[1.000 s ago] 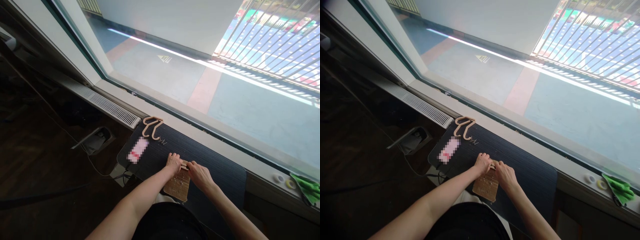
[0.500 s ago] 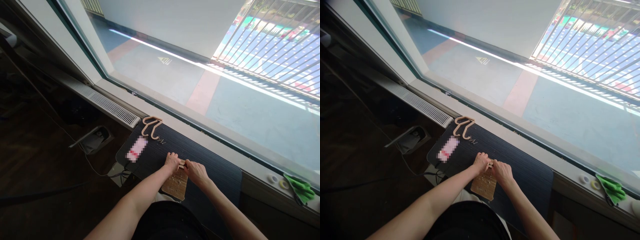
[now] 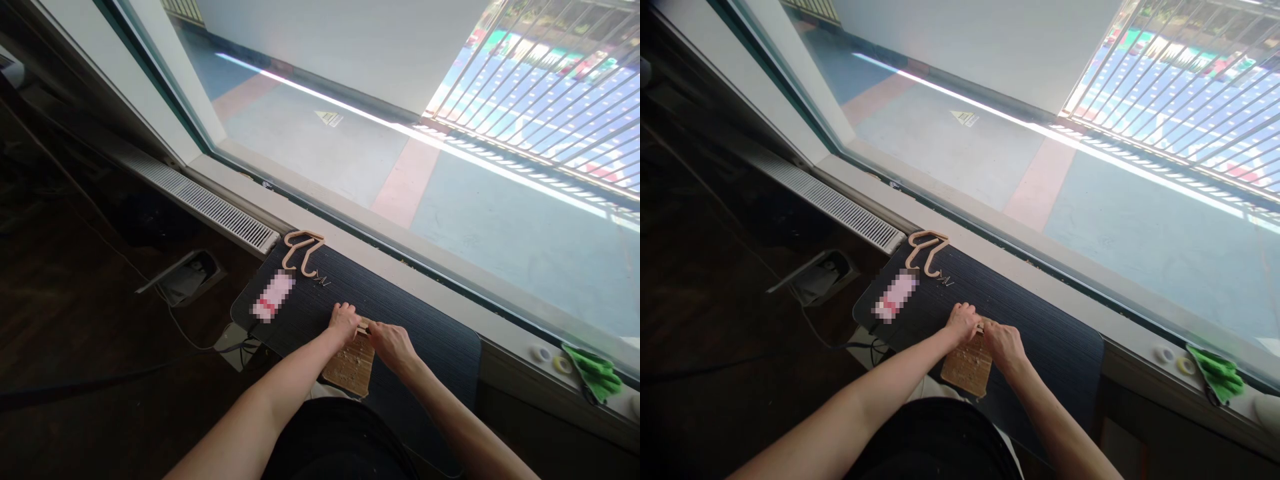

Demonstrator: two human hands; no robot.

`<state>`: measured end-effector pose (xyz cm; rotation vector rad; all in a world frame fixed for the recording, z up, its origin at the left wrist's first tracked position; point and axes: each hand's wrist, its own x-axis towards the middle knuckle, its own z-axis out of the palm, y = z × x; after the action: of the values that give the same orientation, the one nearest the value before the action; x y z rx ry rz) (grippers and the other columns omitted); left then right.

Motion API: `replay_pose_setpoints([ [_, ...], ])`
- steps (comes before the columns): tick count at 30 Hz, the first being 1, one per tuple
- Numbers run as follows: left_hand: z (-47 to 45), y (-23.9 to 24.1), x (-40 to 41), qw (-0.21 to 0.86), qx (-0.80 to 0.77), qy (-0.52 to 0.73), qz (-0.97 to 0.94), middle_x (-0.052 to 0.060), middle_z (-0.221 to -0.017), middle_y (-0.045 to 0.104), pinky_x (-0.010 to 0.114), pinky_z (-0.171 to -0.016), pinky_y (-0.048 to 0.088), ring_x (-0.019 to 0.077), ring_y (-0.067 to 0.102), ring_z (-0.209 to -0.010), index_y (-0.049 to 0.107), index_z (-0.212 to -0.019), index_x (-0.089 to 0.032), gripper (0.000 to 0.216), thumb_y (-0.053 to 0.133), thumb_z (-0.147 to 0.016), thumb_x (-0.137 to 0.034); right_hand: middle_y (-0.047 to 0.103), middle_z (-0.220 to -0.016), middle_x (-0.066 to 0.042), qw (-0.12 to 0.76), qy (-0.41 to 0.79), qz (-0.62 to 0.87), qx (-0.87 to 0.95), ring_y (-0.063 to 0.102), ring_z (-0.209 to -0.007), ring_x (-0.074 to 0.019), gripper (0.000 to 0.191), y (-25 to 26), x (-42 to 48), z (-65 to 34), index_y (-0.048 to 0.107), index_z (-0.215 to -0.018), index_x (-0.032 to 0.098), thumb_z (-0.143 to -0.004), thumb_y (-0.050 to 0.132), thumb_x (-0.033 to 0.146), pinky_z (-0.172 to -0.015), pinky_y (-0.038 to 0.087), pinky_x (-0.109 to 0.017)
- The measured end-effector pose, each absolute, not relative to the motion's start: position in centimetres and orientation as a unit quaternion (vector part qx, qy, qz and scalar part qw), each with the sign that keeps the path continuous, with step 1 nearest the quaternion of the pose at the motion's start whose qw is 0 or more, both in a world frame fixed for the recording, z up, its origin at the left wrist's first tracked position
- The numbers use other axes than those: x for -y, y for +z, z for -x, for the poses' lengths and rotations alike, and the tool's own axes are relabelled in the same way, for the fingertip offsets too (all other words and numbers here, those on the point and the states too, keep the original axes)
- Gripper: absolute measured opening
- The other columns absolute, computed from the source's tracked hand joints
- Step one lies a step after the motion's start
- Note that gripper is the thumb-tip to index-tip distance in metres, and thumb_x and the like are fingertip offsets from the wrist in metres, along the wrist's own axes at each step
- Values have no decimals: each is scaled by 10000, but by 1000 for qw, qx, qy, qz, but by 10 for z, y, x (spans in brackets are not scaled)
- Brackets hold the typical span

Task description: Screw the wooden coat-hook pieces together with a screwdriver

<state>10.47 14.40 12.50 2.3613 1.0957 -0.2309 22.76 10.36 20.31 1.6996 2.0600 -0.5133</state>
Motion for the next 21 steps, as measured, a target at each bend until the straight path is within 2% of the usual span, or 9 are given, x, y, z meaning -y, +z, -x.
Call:
replay_pose_setpoints([
  [8, -104, 120, -143, 260, -402, -80, -874, 93, -923, 550, 372, -783, 356, 236, 463, -927, 636, -849, -189, 168, 544, -753, -292, 648, -843, -71, 197, -175, -600, -755, 628, -743, -165, 190, 209, -107, -227, 585, -907, 166, -849, 407, 131, -597, 397, -220],
  [14, -107, 118, -143, 264, -407, -78, -871, 86, -924, 542, 369, -788, 356, 234, 458, -927, 627, -810, -191, 137, 544, -746, -280, 661, -807, -68, 208, -182, -607, -745, 629, -732, -171, 201, 204, -106, -229, 594, -847, 160, -859, 394, 147, -598, 400, -238],
  [18, -103, 121, -144, 256, -425, -67, -866, 81, -1000, 508, 366, -817, 348, 230, 437, -965, 591, -902, -201, 183, 542, -740, -271, 662, -800, -78, 217, -182, -619, -732, 633, -734, -176, 215, 200, -103, -231, 587, -847, 156, -881, 386, 227, -601, 403, -239],
  [21, -94, 125, -144, 248, -444, -65, -858, 81, -1048, 488, 393, -862, 329, 239, 423, -992, 548, -990, -211, 280, 563, -724, -294, 655, -812, -76, 222, -185, -620, -730, 635, -743, -173, 184, 202, -101, -232, 572, -894, 158, -875, 399, 217, -599, 402, -233],
])
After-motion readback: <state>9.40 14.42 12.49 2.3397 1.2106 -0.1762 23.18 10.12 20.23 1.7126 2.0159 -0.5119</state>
